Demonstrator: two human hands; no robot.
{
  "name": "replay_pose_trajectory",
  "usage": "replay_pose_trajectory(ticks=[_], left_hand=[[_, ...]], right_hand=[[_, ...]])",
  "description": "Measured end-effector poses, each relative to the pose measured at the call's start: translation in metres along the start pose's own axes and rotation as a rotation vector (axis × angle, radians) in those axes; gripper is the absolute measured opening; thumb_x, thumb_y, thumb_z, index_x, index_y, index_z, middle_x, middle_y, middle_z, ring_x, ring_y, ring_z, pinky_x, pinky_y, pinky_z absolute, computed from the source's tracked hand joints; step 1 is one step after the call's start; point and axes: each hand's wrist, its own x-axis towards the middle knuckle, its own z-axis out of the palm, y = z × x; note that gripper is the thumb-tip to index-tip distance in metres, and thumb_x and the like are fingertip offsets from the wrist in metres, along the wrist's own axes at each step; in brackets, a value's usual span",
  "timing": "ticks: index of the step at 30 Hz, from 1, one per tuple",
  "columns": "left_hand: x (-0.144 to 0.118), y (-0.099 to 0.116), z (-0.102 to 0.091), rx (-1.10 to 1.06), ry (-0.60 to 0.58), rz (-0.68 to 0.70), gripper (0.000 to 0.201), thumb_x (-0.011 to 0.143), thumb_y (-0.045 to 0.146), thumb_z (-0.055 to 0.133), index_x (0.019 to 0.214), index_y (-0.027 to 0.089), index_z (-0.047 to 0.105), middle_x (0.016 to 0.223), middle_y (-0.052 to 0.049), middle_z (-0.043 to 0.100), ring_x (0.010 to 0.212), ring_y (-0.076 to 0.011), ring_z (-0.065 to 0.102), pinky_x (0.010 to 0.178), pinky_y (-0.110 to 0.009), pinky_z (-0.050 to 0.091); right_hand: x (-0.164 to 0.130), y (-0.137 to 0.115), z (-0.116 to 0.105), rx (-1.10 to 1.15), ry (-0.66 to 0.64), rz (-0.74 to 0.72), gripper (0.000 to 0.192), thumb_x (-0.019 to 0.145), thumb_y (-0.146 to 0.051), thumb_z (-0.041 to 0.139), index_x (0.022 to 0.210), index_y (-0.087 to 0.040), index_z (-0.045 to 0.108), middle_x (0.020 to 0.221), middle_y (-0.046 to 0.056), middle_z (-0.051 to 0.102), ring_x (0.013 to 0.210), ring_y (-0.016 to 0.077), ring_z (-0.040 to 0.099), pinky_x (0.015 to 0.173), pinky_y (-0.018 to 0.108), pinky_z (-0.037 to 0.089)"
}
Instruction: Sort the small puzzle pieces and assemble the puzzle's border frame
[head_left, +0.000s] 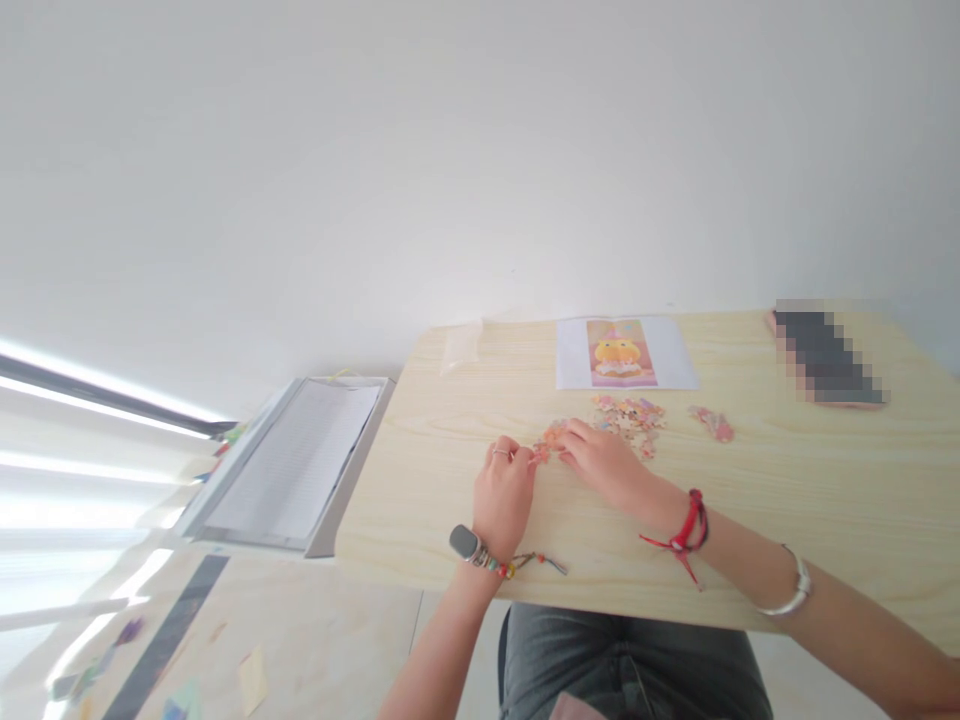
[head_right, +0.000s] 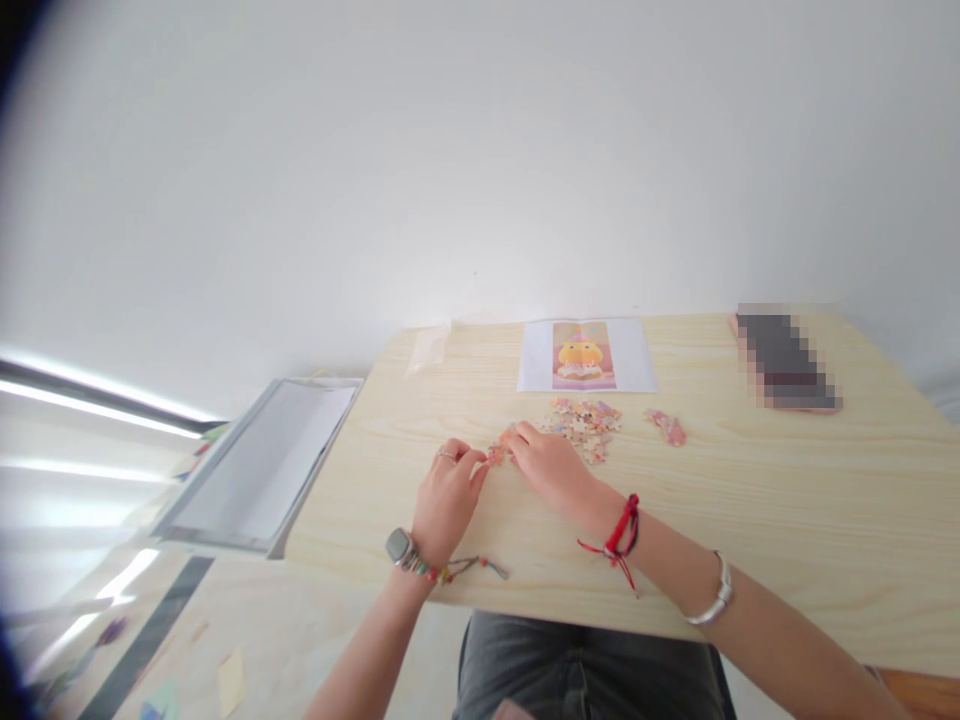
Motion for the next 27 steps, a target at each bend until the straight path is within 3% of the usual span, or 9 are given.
replay_pose_trajectory(ticks=[5,10,16,27], left_hand=[[-0.004,0.017,0.004,-0.035,0.010,0.072,0.012,0.084,0.015,0.048,0.089,0.020,0.058,0.094,-0.004,0.052,0.089,-0.0163,0.052,0.069,-0.025,0.048],[0.003,0.053,0.013,-0.040,-0.057,0.223,0.010,0.085,0.015,0.047,0.087,0.018,0.057,0.096,-0.006,0.052,0.090,-0.0171,0.052,0.074,-0.029,0.049],[0.019,0.083,0.023,0.008,-0.122,0.315,0.011,0.084,0.011,0.046,0.087,0.017,0.055,0.096,-0.006,0.052,0.091,-0.0182,0.051,0.068,-0.027,0.049],[0.029,0.092,0.028,0.020,-0.137,0.329,0.008,0.086,0.015,0.046,0.088,0.017,0.054,0.097,-0.007,0.051,0.092,-0.0191,0.051,0.068,-0.028,0.050]], right_hand=[[-0.053,0.036,-0.029,0.000,0.132,0.154,0.018,0.086,-0.020,0.043,0.082,-0.022,0.060,0.087,0.005,0.059,0.077,0.0175,0.059,0.064,0.030,0.046],[-0.093,0.062,-0.033,-0.063,0.154,0.286,0.018,0.085,-0.027,0.044,0.090,-0.021,0.060,0.090,0.006,0.059,0.081,0.0200,0.059,0.067,0.033,0.047],[-0.083,0.057,-0.024,-0.071,0.145,0.305,0.019,0.085,-0.027,0.044,0.095,-0.020,0.059,0.091,0.006,0.058,0.084,0.0198,0.058,0.069,0.032,0.047],[-0.074,0.062,-0.015,0.036,0.198,0.301,0.015,0.084,-0.032,0.047,0.082,-0.020,0.056,0.082,0.004,0.058,0.075,0.0178,0.059,0.066,0.032,0.047]])
